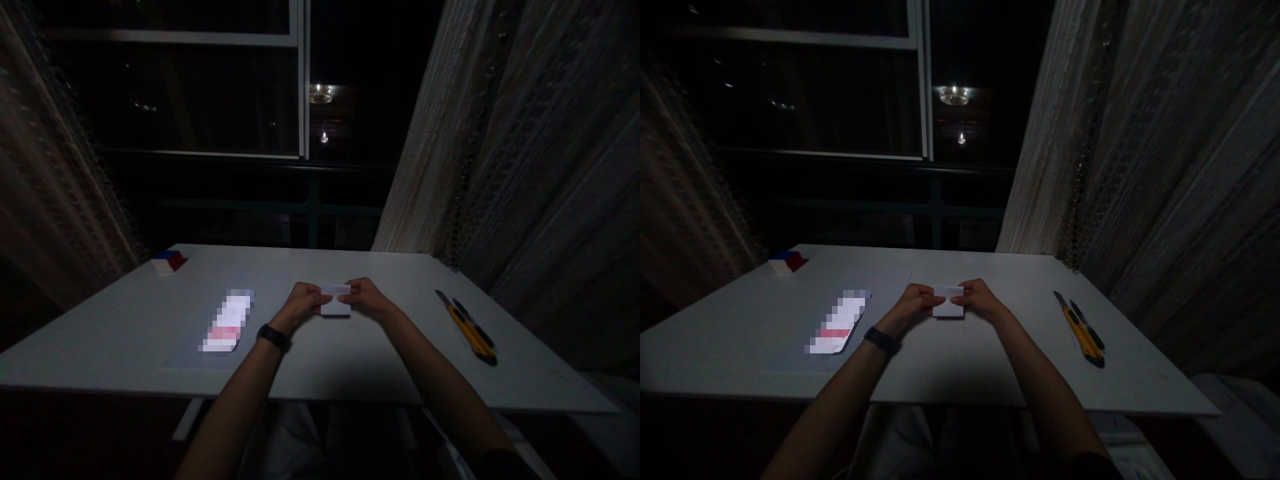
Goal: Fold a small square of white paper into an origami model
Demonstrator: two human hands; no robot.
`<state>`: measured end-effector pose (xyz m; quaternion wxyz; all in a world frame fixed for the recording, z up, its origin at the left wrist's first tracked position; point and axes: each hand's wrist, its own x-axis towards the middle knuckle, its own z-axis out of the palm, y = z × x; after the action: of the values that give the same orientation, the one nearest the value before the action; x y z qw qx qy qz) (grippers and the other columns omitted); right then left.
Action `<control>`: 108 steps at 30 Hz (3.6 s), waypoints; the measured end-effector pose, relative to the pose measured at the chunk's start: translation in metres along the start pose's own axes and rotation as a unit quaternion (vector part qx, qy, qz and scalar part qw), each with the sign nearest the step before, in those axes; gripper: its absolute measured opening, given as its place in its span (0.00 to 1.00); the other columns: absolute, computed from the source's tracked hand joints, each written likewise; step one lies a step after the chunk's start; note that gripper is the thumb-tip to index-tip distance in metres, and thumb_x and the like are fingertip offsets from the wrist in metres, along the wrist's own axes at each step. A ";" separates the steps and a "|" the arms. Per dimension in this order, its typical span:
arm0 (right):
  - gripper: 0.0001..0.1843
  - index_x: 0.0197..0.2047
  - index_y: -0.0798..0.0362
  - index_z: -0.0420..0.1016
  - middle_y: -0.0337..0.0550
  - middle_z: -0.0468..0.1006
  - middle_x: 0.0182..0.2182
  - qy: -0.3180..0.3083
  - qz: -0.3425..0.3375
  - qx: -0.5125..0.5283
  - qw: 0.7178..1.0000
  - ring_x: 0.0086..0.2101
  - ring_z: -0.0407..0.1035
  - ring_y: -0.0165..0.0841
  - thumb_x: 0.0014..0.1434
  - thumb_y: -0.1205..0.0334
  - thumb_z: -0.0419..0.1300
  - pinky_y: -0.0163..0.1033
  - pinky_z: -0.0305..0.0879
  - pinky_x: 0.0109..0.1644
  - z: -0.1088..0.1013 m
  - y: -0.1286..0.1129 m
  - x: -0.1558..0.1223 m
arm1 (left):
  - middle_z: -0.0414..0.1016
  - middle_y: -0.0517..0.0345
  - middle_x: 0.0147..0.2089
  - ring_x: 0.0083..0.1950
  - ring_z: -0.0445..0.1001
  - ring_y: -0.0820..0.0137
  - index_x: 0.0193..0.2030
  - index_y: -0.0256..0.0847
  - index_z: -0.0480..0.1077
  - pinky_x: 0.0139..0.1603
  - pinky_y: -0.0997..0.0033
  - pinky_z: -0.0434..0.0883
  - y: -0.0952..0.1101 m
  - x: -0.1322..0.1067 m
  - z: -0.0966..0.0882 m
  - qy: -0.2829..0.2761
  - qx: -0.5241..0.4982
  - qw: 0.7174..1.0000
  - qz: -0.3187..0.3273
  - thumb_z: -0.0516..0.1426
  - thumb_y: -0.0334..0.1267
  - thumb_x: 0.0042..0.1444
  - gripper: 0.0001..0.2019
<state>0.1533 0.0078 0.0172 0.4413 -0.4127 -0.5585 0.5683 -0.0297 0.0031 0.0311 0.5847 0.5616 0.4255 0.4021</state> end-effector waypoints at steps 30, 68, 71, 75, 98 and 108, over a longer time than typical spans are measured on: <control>0.16 0.17 0.59 0.74 0.40 0.71 0.14 0.169 -0.035 0.015 0.985 0.19 0.62 0.27 0.27 0.57 0.71 0.36 0.55 0.25 0.016 0.010 0.010 | 0.58 0.67 0.13 0.15 0.55 0.81 0.15 0.37 0.61 0.16 0.77 0.49 -0.007 0.005 0.001 0.023 0.001 1.000 0.008 0.67 0.41 0.29 0.18; 0.19 0.12 0.57 0.64 0.35 0.64 0.09 0.093 -0.028 -0.052 0.994 0.13 0.57 0.24 0.33 0.53 0.68 0.32 0.51 0.18 0.007 0.008 0.007 | 0.67 0.60 0.19 0.20 0.63 0.78 0.21 0.33 0.69 0.21 0.77 0.59 -0.009 0.011 -0.004 0.089 -0.054 0.994 0.034 0.68 0.42 0.27 0.17; 0.19 0.11 0.56 0.63 0.35 0.63 0.08 0.078 -0.012 -0.066 0.995 0.13 0.56 0.24 0.33 0.54 0.68 0.32 0.49 0.17 0.008 0.007 0.006 | 0.73 0.54 0.25 0.25 0.68 0.74 0.30 0.31 0.73 0.26 0.75 0.64 -0.008 0.012 -0.003 0.072 -0.082 0.993 0.054 0.67 0.41 0.30 0.20; 0.19 0.11 0.57 0.64 0.35 0.64 0.09 0.041 -0.011 -0.059 0.997 0.13 0.56 0.24 0.32 0.54 0.68 0.32 0.50 0.18 0.008 0.007 0.004 | 0.74 0.51 0.26 0.27 0.70 0.72 0.28 0.31 0.74 0.30 0.73 0.65 -0.010 0.014 -0.004 0.108 -0.053 0.989 0.089 0.66 0.40 0.32 0.15; 0.19 0.30 0.59 0.73 0.41 0.74 0.21 0.031 0.006 0.047 0.998 0.22 0.67 0.30 0.32 0.60 0.69 0.35 0.62 0.25 0.003 0.003 0.001 | 0.66 0.62 0.18 0.20 0.65 0.77 0.21 0.34 0.67 0.21 0.78 0.63 -0.011 0.010 -0.006 0.045 -0.066 0.997 -0.001 0.67 0.37 0.32 0.13; 0.09 0.25 0.59 0.77 0.44 0.75 0.19 0.030 -0.007 0.067 0.997 0.21 0.70 0.34 0.35 0.68 0.62 0.41 0.69 0.29 -0.005 0.002 0.001 | 0.75 0.45 0.34 0.35 0.75 0.64 0.34 0.30 0.72 0.34 0.71 0.74 -0.007 0.011 -0.009 -0.016 -0.202 0.978 -0.041 0.59 0.28 0.42 0.09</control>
<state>0.1581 0.0104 0.0147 0.4886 -0.3956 -0.5082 0.5886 -0.0353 0.0159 0.0232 0.7086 0.4207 0.3488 0.4464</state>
